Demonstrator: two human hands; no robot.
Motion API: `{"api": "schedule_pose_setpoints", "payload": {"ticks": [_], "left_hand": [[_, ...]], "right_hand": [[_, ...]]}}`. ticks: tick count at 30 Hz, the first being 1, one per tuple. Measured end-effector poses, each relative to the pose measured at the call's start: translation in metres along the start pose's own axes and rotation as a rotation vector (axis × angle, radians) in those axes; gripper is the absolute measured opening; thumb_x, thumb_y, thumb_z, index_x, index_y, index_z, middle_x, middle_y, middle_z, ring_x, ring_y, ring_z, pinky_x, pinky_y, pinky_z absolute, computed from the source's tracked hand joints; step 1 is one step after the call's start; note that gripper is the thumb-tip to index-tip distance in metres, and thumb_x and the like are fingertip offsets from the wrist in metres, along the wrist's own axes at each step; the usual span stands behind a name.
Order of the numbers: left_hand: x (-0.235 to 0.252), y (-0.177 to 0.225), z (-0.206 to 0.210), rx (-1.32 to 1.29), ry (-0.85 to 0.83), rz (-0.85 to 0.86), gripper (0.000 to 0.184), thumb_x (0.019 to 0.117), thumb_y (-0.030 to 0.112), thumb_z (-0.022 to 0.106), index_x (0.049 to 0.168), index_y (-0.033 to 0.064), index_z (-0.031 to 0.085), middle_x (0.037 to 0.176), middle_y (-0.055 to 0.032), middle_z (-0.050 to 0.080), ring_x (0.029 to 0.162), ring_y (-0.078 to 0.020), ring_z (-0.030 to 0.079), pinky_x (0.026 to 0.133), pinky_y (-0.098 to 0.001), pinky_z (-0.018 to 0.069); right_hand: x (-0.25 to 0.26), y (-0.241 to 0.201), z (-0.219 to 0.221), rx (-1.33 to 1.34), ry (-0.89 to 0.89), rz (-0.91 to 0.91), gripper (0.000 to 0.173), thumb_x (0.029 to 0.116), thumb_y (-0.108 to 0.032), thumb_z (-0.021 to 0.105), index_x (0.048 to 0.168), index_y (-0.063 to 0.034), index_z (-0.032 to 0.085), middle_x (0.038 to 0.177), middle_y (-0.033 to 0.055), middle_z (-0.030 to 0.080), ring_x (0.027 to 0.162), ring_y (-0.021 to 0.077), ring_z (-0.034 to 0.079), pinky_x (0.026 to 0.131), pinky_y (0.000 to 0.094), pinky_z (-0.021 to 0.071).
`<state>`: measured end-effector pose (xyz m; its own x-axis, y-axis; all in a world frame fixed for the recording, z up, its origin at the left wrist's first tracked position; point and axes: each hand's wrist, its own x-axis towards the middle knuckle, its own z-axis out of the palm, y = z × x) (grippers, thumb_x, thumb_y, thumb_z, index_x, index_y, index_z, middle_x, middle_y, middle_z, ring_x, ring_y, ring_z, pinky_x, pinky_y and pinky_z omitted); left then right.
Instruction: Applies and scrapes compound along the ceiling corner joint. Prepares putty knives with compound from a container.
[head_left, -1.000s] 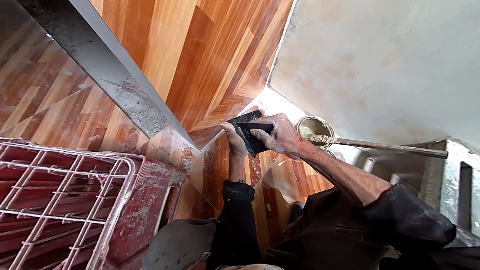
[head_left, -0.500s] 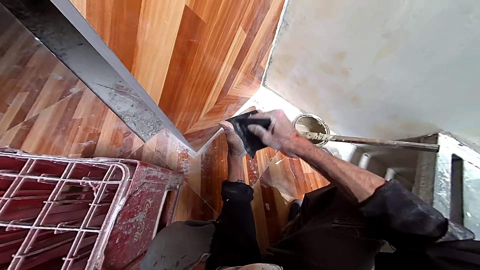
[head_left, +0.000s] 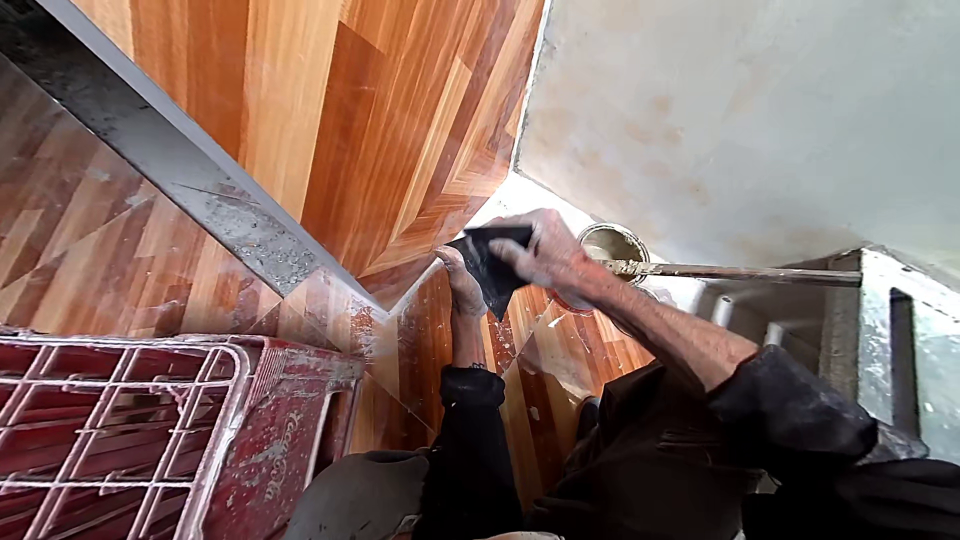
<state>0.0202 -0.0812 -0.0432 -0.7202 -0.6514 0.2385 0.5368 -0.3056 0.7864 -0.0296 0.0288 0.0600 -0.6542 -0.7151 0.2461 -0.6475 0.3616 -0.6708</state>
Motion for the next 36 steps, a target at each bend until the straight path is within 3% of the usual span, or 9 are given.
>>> {"api": "schedule_pose_setpoints", "payload": {"ticks": [4,7,10,14,18,21,27,32,36], "left_hand": [[-0.001,0.010,0.006,-0.058,0.024,0.003,0.096,0.0742,0.095,0.039,0.124,0.0162,0.059,0.107,0.0046,0.071,0.106,-0.0061,0.067,0.097,-0.0341,0.0561],[0.002,0.025,0.010,-0.014,0.188,0.044,0.072,0.1004,0.070,0.013,0.137,0.0191,0.049,0.121,0.0067,0.064,0.118,-0.0025,0.059,0.103,-0.0308,0.0503],[0.007,0.032,0.011,-0.150,0.199,-0.016,0.072,0.1018,0.065,0.005,0.122,0.0206,0.058,0.105,0.0038,0.071,0.103,-0.0073,0.068,0.093,-0.0334,0.0576],[0.014,0.002,-0.004,-0.400,-0.007,-0.132,0.075,0.1069,0.054,0.015,0.128,-0.0029,0.059,0.120,-0.0249,0.068,0.117,-0.0374,0.066,0.102,-0.0526,0.0532],[0.005,0.013,0.017,-0.272,0.189,-0.187,0.047,0.1127,0.031,0.026,0.141,0.0082,0.056,0.133,-0.0108,0.066,0.123,-0.0228,0.063,0.104,-0.0435,0.0523],[-0.006,0.025,0.024,-0.252,0.095,-0.231,0.049,0.1108,0.047,0.031,0.151,0.0240,0.047,0.144,0.0015,0.058,0.132,-0.0154,0.055,0.109,-0.0419,0.0478],[0.020,0.027,-0.057,-0.292,-0.577,-0.210,0.088,0.0814,0.073,0.062,0.142,0.0087,0.058,0.134,-0.0105,0.066,0.118,-0.0221,0.065,0.098,-0.0443,0.0546],[0.001,0.027,-0.020,-0.036,-0.373,-0.326,0.028,0.0898,0.004,0.067,0.118,0.0041,0.064,0.102,-0.0056,0.074,0.090,-0.0155,0.073,0.085,-0.0378,0.0619],[-0.005,0.024,0.006,0.087,-0.111,-0.287,0.035,0.0985,0.025,0.067,0.130,0.0128,0.060,0.115,-0.0026,0.071,0.101,-0.0144,0.070,0.092,-0.0372,0.0585]], "right_hand": [[-0.004,0.004,0.000,0.019,-0.027,-0.041,0.020,0.0944,-0.013,0.066,0.108,-0.0029,0.077,0.094,0.0134,0.077,0.085,0.0224,0.074,0.081,0.0456,0.0595],[0.005,0.032,-0.029,0.015,0.086,0.195,0.016,0.0952,-0.019,0.067,0.100,-0.0073,0.078,0.092,0.0085,0.076,0.086,0.0172,0.072,0.083,0.0448,0.0570],[-0.020,0.043,-0.029,0.182,0.118,0.321,0.016,0.0979,-0.027,0.068,0.100,-0.0134,0.077,0.084,0.0033,0.074,0.071,0.0123,0.070,0.067,0.0381,0.0581],[-0.030,0.030,-0.008,0.555,0.160,0.617,0.016,0.0951,-0.022,0.072,0.103,-0.0089,0.074,0.085,0.0074,0.076,0.068,0.0176,0.073,0.063,0.0354,0.0625],[-0.026,0.036,-0.004,0.745,0.229,0.813,0.034,0.0877,-0.030,0.079,0.113,-0.0101,0.067,0.091,0.0082,0.075,0.076,0.0195,0.073,0.067,0.0384,0.0623],[-0.025,0.048,-0.010,0.822,0.195,0.729,0.039,0.0879,-0.032,0.080,0.118,-0.0118,0.065,0.095,0.0083,0.075,0.079,0.0203,0.074,0.070,0.0397,0.0626],[-0.014,0.040,-0.056,0.437,0.023,0.193,0.010,0.0948,-0.010,0.068,0.100,-0.0056,0.075,0.086,0.0021,0.077,0.075,0.0071,0.073,0.072,0.0267,0.0627],[-0.026,0.031,-0.050,0.314,0.095,0.070,0.015,0.0993,-0.021,0.066,0.104,-0.0103,0.075,0.084,-0.0008,0.074,0.069,0.0044,0.068,0.064,0.0228,0.0587],[-0.024,0.030,-0.043,0.216,0.335,0.187,0.024,0.1005,-0.034,0.065,0.106,-0.0125,0.074,0.087,0.0012,0.073,0.073,0.0085,0.068,0.068,0.0307,0.0573]]}}
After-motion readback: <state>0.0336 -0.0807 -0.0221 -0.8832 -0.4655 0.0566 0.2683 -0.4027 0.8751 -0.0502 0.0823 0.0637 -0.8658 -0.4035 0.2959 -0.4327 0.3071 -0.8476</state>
